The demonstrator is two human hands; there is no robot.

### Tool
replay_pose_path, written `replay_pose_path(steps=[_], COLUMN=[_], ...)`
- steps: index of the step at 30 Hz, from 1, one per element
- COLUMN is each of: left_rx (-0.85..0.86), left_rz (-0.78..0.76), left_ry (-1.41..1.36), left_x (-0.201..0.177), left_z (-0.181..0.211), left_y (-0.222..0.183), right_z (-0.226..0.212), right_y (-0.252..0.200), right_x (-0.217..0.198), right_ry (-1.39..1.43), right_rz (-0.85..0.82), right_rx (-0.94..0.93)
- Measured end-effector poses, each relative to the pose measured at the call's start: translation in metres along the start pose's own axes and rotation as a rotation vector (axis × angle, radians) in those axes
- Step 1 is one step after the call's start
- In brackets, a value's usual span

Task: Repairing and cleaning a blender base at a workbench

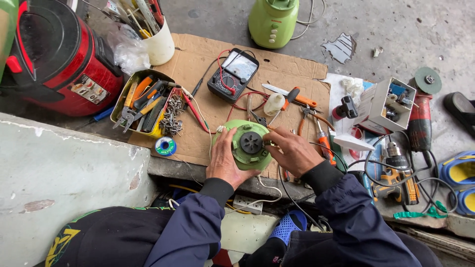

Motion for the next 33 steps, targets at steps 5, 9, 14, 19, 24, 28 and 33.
replay_pose_path(steps=[5,9,14,19,24,28,33], left_rx=[0.009,-0.003,-0.013,-0.009,0.004,0.01,0.023], left_rz=[0.001,-0.015,-0.029,-0.037,-0.03,-0.02,0.017], left_ry=[0.009,0.018,0.033,0.034,0.049,0.044,0.053], left_x=[-0.001,0.0,0.0,-0.004,-0.003,-0.002,0.001], left_z=[0.002,0.001,0.0,0.004,0.004,0.001,-0.001], left_y=[0.0,0.001,0.0,0.0,0.002,0.003,0.003], right_z=[0.024,0.018,0.013,0.016,0.023,0.018,0.007], right_y=[-0.013,-0.006,0.003,0.014,0.024,0.018,0.015], right_x=[0.02,0.02,0.019,0.02,0.02,0.012,-0.001], right_ry=[-0.106,-0.148,-0.135,-0.094,-0.064,-0.093,-0.026], right_rz=[0.014,0.045,-0.009,0.012,0.002,-0.055,-0.094], right_rx=[-0.077,-0.086,0.041,0.141,0.283,0.193,0.124])
Point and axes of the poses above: each hand's wrist, its own y-axis towards the middle knuckle, its own x-axis out of the palm, z = x × y, the point moved 2 cm from there along y, towards the middle knuckle, and after that the axes turned 11 degrees about -x, right-handed, at the moved point
